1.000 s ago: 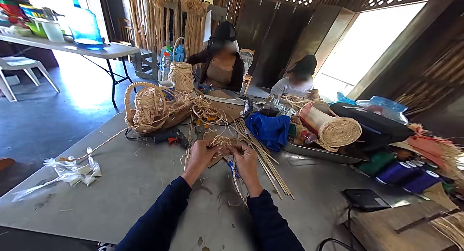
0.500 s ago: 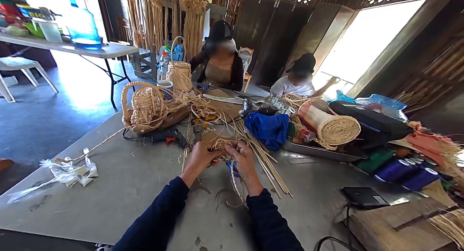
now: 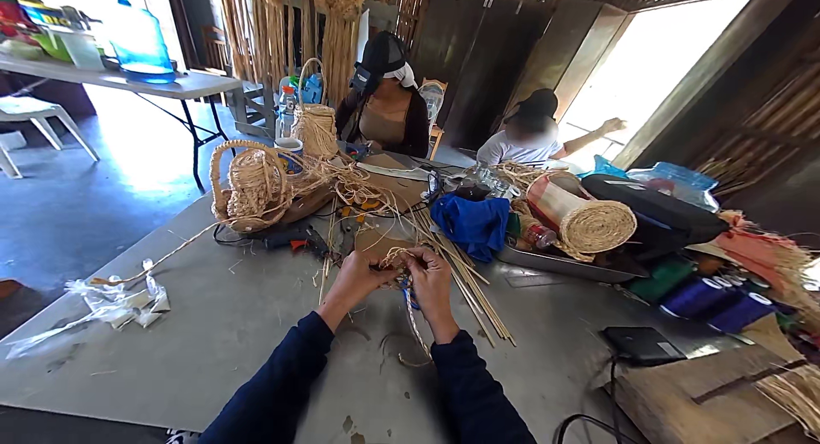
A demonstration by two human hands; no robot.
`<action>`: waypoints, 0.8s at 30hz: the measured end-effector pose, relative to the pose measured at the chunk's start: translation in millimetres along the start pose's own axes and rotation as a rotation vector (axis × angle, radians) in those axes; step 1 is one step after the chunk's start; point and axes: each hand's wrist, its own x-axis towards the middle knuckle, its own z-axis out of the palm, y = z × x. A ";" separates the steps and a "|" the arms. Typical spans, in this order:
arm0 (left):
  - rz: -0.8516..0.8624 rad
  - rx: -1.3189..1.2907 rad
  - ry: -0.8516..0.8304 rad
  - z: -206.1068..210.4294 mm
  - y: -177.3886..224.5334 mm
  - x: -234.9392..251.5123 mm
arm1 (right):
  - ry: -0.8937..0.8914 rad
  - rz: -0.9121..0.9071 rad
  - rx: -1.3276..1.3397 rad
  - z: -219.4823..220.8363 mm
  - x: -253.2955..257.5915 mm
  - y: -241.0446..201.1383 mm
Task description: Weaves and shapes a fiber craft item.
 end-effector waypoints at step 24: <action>0.032 -0.083 0.350 10.1 6.3 -3.8 | -0.120 0.274 0.140 -0.5 1.6 -10.9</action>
